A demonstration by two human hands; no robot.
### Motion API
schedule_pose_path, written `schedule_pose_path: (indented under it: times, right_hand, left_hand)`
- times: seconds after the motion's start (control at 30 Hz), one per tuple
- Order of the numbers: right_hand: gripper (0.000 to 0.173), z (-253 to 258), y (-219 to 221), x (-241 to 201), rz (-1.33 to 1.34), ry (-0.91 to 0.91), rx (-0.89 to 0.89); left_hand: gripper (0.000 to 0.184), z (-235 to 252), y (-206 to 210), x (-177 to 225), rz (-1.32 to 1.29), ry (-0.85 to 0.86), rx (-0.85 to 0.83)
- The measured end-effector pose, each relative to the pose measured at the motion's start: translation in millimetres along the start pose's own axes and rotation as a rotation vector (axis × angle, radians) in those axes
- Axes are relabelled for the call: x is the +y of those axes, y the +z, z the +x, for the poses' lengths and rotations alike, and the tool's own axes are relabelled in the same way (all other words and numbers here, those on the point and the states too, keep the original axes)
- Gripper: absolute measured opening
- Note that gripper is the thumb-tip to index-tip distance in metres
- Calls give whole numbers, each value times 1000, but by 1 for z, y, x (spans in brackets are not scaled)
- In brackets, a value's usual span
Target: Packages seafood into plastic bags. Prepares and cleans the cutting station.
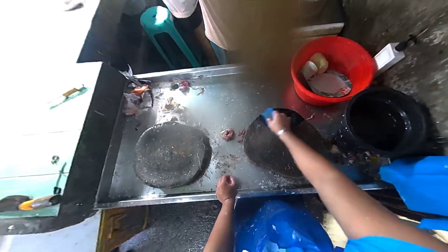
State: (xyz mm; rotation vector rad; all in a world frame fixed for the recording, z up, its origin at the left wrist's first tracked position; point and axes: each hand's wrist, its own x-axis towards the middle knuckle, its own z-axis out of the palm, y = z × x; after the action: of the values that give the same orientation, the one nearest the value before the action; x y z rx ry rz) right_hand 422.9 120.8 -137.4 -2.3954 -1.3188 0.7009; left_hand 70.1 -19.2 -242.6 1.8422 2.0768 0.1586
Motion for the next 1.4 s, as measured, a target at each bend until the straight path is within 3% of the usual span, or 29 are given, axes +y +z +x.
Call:
schedule_pose_path:
  times: [0.07,0.13,0.23,0.33,0.43,0.53,0.6,0.67,0.73,0.83,0.93,1.03,1.13,1.2,1.3,1.4]
  right_hand:
    - [52,0,-40,75,96,117,119]
    - [53,-21,-70,116,148,244,205]
    - [48,-88,-43,63,41,185,187]
    - [39,-117,28,-11,-30,-79,-68]
    - [44,-93,25,24,9,-71,-68]
    - [47,-61,-48,112,97,78,131]
    - [51,-52,-91,138,58,207,208]
    - [47,-62,-108,129,41,259,304]
    - [50,-70,-89,110,48,159,468]
    - [49,-92,-33,80,147,114,351]
    - [44,-118,-14,-16,214,86,201]
    - [33,-149,70,-123,318,-34,-350]
    - [29,-160,180,-240,153,-178,-934]
    - [29,-171,234,-324,-11,-313,-1047]
    - [29,-205,242,-464,-35,-473,-992]
    - [36,-235,233,-566,251,-528,-956]
  left_hand:
    - [29,1,-1,2,8,3,3]
    - [29,0,-3,4,27,-6,-11]
    - [29,1,-3,6,50,-11,-30]
    - [30,0,-4,5,23,16,-53]
    - [32,2,-10,-8,-157,57,-84]
    - [33,2,-13,-27,-571,151,34]
    - [31,-6,-26,-49,-685,161,116]
    - [27,-16,-35,-81,-662,151,196]
    - [26,-24,-48,-117,-641,98,242]
    - [25,-39,-73,-177,-664,-19,226]
    - [25,-28,-87,-232,-705,-122,104]
    - [30,-22,-78,-297,-718,-292,-209]
    - [46,-22,-78,-360,-483,-376,-679]
    - [53,-27,-87,-390,-257,-394,-854]
    - [49,-32,-97,-423,-304,-423,-722]
    - [39,-54,-96,-443,-622,-596,-464]
